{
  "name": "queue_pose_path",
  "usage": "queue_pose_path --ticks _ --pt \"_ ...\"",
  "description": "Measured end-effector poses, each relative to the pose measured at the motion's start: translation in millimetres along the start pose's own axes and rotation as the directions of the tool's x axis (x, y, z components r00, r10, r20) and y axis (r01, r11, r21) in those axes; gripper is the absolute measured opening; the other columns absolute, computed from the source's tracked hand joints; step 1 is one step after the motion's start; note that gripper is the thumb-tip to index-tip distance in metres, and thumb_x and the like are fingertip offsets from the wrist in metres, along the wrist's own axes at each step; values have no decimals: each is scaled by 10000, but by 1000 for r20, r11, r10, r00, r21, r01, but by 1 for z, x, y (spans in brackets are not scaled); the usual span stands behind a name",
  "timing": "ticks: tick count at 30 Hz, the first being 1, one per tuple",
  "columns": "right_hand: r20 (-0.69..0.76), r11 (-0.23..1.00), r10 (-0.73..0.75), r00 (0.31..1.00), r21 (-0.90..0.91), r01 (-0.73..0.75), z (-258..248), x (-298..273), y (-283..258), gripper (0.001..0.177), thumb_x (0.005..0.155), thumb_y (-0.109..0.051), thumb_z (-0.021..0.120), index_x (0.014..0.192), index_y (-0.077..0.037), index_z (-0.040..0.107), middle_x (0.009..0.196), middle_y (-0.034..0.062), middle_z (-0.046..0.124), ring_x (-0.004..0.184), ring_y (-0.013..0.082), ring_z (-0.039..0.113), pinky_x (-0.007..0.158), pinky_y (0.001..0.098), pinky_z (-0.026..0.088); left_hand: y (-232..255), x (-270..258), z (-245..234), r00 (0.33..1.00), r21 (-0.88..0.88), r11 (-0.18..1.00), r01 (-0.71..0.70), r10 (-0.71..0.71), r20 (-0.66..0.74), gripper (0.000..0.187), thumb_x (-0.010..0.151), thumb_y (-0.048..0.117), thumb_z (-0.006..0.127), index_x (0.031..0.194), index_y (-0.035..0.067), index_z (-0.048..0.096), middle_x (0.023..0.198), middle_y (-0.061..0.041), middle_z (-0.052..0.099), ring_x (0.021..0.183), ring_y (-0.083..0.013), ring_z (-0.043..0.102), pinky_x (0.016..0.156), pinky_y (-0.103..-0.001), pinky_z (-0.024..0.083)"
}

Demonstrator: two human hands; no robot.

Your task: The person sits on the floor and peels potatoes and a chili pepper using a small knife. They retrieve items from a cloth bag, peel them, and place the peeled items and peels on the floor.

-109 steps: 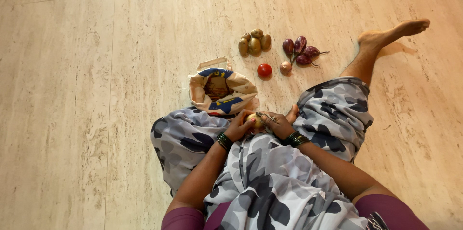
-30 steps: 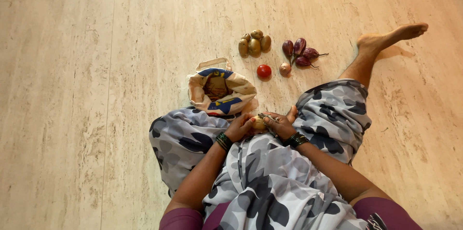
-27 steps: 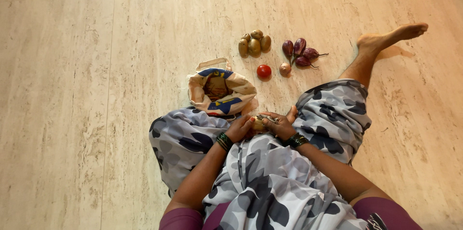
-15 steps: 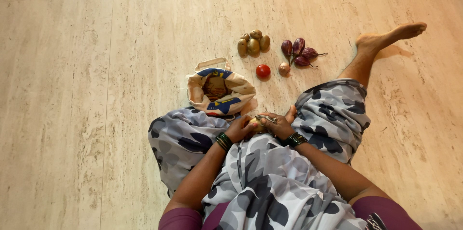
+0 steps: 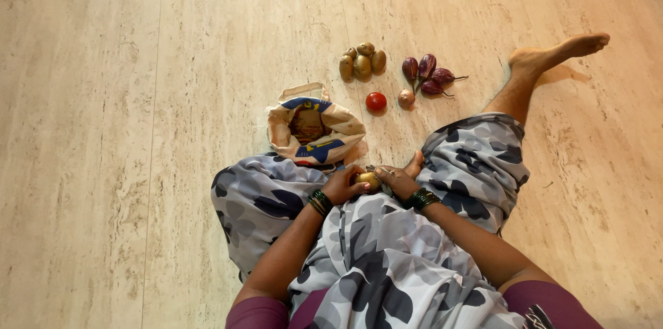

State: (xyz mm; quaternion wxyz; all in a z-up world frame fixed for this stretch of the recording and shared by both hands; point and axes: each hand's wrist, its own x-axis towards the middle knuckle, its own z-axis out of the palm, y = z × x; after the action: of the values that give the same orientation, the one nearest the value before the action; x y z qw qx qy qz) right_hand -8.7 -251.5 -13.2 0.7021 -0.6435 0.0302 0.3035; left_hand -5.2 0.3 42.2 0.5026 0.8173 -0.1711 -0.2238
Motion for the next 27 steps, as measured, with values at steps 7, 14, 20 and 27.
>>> queue_pose_path --ticks 7,14,20,27 --pt "-51 980 -168 984 -112 161 0 -2 0 506 1038 -373 568 1325 38 632 1130 55 704 1006 96 639 899 231 518 -8 3 5 1000 -216 976 -8 5 -13 406 956 351 697 1190 28 621 939 -94 718 793 -140 678 691 -276 548" --pt "-88 948 -286 954 -173 268 4 -7 -5 462 1046 -325 602 1332 35 647 1071 65 706 879 83 633 750 214 535 -12 6 7 997 -342 938 57 -38 61 405 1070 402 481 1203 31 577 823 -65 720 657 -117 673 565 -257 539" --pt "-79 962 -234 969 -163 219 16 -16 -20 450 1001 -264 637 1355 12 612 1099 63 728 916 98 674 783 234 568 -12 4 6 997 -320 946 51 -32 63 416 1066 409 473 1179 26 589 816 -68 722 626 -119 666 539 -255 528" --pt "-60 951 -269 961 -173 256 15 -14 -20 465 1003 -276 643 1361 18 604 1114 58 729 944 87 670 806 225 563 -17 8 9 992 -408 907 102 -60 113 370 1066 363 506 1199 30 593 838 -50 707 652 -102 658 554 -247 537"
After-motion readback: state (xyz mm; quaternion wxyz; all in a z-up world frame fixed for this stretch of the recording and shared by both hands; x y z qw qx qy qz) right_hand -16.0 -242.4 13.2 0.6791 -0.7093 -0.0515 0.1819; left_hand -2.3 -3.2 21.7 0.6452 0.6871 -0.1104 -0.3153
